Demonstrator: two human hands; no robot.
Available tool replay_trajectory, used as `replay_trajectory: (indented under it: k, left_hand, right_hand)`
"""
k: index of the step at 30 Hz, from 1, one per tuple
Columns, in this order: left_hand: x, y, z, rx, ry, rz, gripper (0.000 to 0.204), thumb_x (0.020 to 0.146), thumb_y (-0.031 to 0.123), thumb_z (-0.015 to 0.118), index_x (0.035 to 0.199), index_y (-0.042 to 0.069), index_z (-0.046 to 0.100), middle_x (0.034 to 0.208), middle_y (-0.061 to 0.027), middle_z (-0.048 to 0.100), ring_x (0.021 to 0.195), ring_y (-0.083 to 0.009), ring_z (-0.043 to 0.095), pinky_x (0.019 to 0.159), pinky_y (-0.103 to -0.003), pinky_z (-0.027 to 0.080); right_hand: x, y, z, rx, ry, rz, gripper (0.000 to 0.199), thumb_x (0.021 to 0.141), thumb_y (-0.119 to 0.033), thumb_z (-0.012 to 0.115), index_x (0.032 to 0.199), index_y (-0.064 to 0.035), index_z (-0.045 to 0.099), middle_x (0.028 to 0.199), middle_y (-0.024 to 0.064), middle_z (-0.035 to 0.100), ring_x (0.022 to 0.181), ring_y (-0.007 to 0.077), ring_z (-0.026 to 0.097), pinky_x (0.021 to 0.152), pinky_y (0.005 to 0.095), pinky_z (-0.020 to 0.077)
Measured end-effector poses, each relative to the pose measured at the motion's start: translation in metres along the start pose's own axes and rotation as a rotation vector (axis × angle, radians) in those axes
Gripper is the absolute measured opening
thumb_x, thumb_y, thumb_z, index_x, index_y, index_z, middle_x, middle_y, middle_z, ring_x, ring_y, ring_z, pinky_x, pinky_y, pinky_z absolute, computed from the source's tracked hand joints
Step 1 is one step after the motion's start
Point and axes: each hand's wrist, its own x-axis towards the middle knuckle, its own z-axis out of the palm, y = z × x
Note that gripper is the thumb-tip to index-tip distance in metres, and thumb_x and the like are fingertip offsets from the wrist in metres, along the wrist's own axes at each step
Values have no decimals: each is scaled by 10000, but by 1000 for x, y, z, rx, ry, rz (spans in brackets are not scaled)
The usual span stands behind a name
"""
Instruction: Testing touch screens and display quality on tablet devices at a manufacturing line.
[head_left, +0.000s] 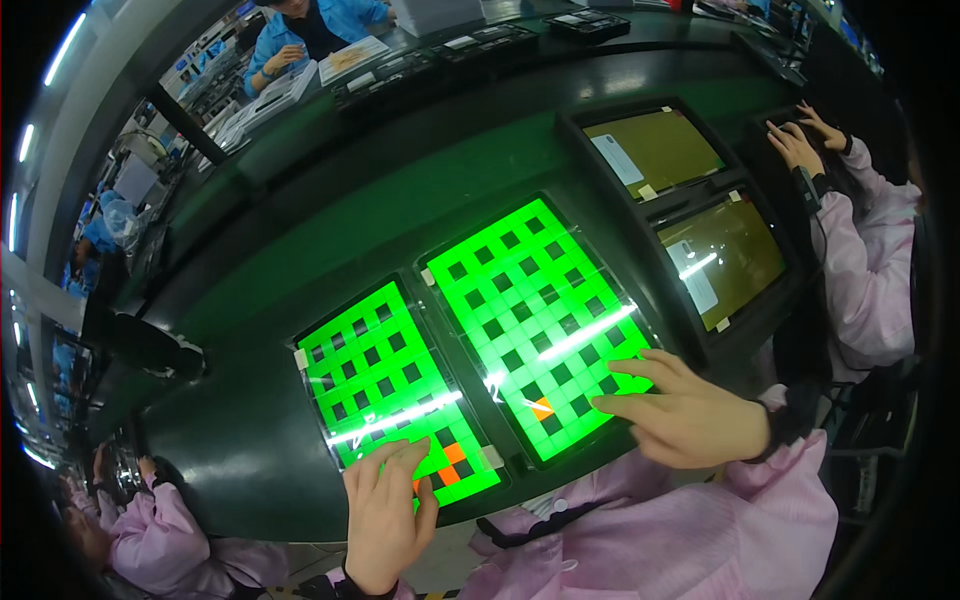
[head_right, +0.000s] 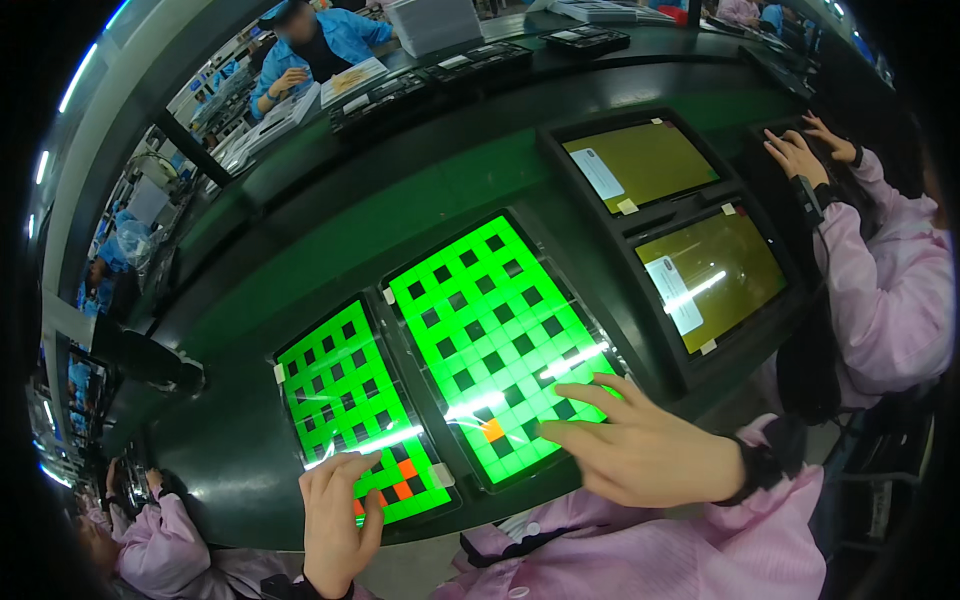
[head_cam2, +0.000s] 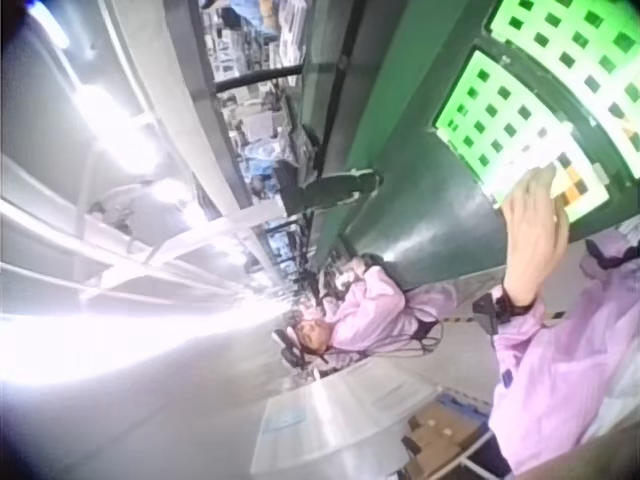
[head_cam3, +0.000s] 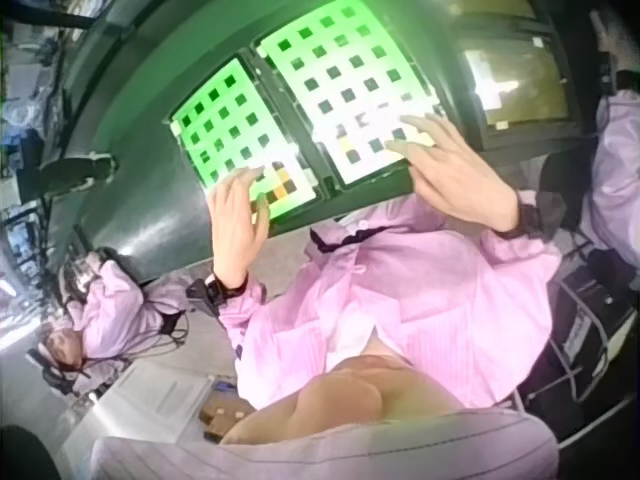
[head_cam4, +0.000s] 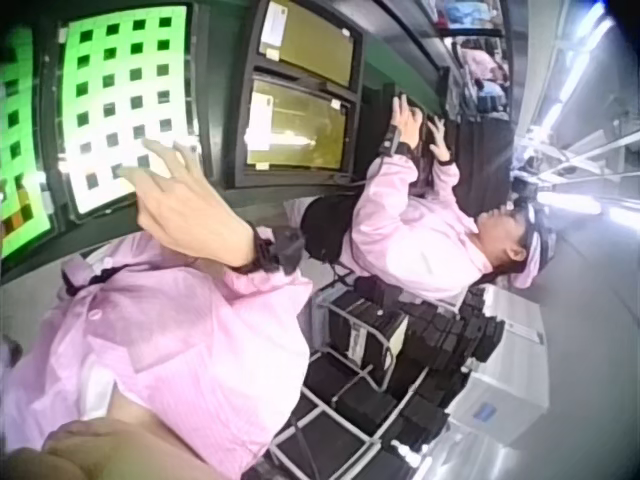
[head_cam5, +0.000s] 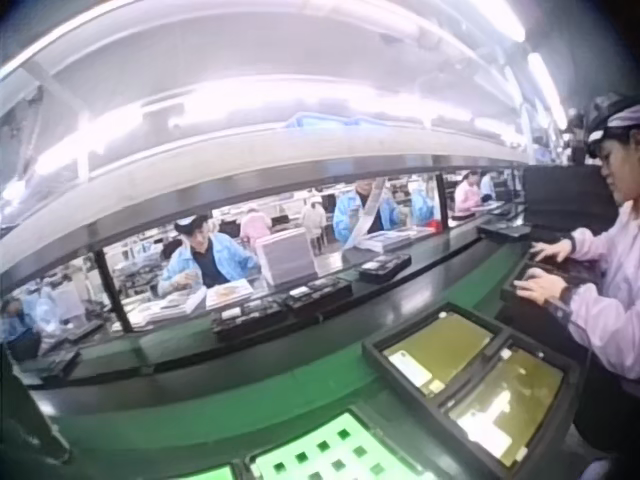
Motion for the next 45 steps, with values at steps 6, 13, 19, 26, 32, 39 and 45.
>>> replay_trajectory:
  k: [6, 13, 19, 26, 32, 39, 45]
  left_hand:
    - [-56, -12, 9, 124, 287, -399, 402, 716, -35, 571, 1108, 55, 573, 1077, -113, 573, 1046, -292, 483, 896, -411, 344]
    - [-36, 22, 40, -21, 119, -197, 463, 720, 63, 615, 1181, 105, 595, 1089, -93, 572, 1075, -261, 474, 919, -398, 315]
    - [-51, 7, 48, 201, 269, -180, 465, 698, 88, 639, 1162, 109, 613, 1011, -36, 614, 985, -199, 525, 854, -369, 315]
    - [-89, -14, 40, 223, 444, -498, 339, 777, 19, 528, 1115, 11, 555, 1092, -55, 628, 1078, -252, 477, 937, -383, 289]
    - [-82, -29, 34, 130, 352, -503, 391, 763, 46, 530, 1153, 11, 525, 1151, -46, 620, 1117, -266, 459, 976, -390, 262]
    - [-126, -29, 64, -318, 727, -461, 410, 906, 239, 437, 1242, 5, 453, 1207, -128, 574, 1071, -239, 519, 988, -402, 301]
    - [-83, -33, 64, -875, 797, -756, 577, 970, 380, 383, 1355, -49, 356, 1319, -195, 472, 1255, -236, 425, 1046, -318, 297]
  right_hand:
    - [34, -5, 14, 1, 46, -138, 402, 786, -127, 581, 1171, -31, 516, 1096, 108, 590, 1234, 315, 411, 1036, 539, 294]
    - [18, 20, 5, 300, 319, 192, 327, 752, 6, 535, 1064, -59, 604, 1135, 157, 543, 1179, 345, 442, 1050, 480, 291]
    - [15, 36, 12, 348, 535, 363, 378, 760, 41, 468, 1113, -25, 589, 1173, 165, 541, 1142, 308, 502, 965, 352, 384]
    - [9, 63, 34, 576, 615, 526, 407, 846, -53, 416, 1244, 10, 473, 1275, 132, 506, 1220, 248, 450, 1043, 326, 307]
    - [10, 84, 50, 820, 636, 538, 441, 859, -94, 409, 1286, 13, 435, 1309, 131, 466, 1267, 227, 398, 1070, 324, 270]
    - [10, 87, 48, 945, 717, 539, 463, 870, -160, 425, 1302, 7, 423, 1323, 144, 462, 1279, 227, 392, 1073, 310, 254]
    - [13, 96, 49, 1254, 777, 502, 418, 869, -161, 471, 1251, 6, 451, 1255, 160, 516, 1182, 203, 471, 1015, 288, 330]
